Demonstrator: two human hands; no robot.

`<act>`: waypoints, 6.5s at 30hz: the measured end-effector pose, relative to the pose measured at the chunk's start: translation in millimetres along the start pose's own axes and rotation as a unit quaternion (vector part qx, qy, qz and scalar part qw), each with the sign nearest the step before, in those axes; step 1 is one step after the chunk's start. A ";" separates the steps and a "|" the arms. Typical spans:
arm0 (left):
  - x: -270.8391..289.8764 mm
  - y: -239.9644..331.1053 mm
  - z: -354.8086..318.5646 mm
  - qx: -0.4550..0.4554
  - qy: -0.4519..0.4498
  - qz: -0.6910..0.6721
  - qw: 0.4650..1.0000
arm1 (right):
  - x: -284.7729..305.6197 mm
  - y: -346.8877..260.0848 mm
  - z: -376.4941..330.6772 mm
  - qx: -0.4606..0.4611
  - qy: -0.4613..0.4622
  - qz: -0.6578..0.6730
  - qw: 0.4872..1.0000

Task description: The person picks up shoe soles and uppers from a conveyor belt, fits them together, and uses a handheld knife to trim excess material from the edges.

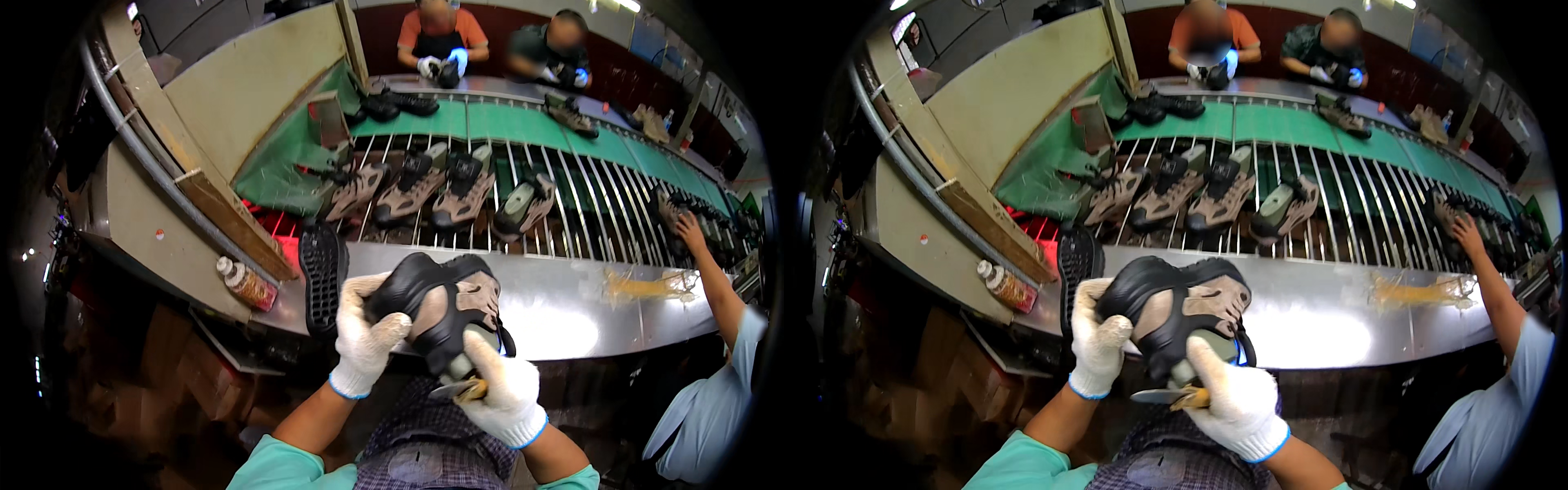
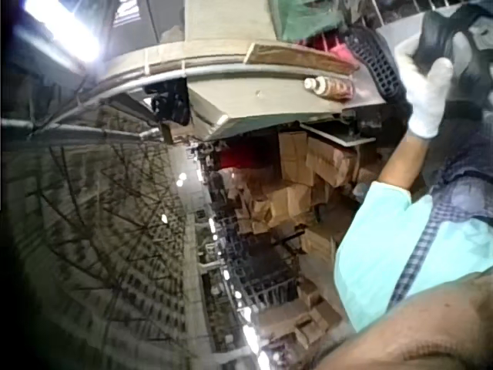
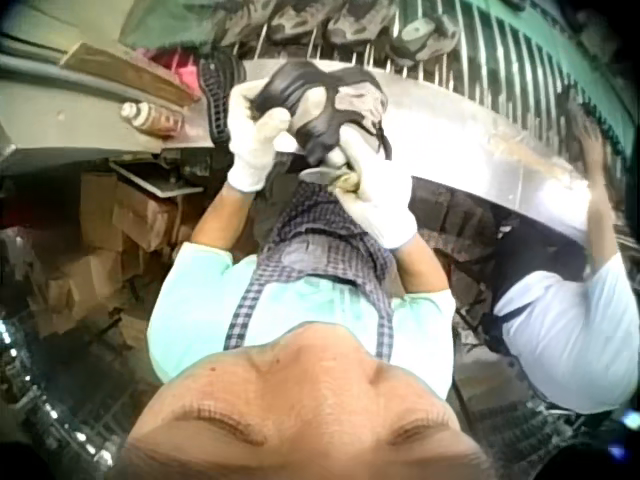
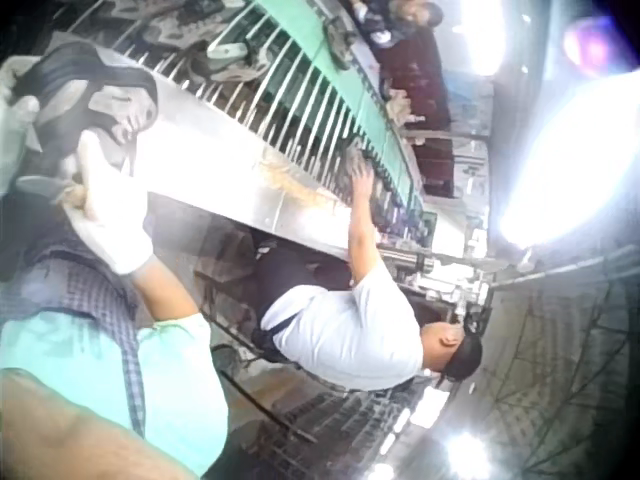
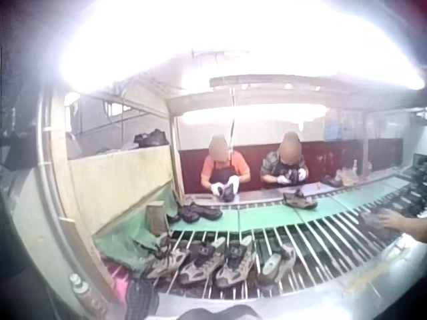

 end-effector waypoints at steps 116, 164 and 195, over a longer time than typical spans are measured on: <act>89.5 -8.3 8.9 -0.067 -0.260 0.586 0.765 | -113.7 46.7 22.5 -0.173 -0.287 0.090 0.938; 106.2 -17.0 23.8 -0.013 -0.218 0.615 0.758 | -97.9 9.8 82.7 0.038 -0.369 -0.227 0.900; 61.0 -51.3 96.4 -0.015 -0.414 0.509 0.754 | -45.7 164.3 47.8 -0.128 -0.220 -0.203 0.946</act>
Point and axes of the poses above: each hand's wrist, its own z-axis towards the middle knuckle, its own x-axis out of the back of the hand, y = z × x, the point moved 2 cm from there along z, towards the middle knuckle, and after that the axes turned 10 degrees about -z, right-handed, at the moved point
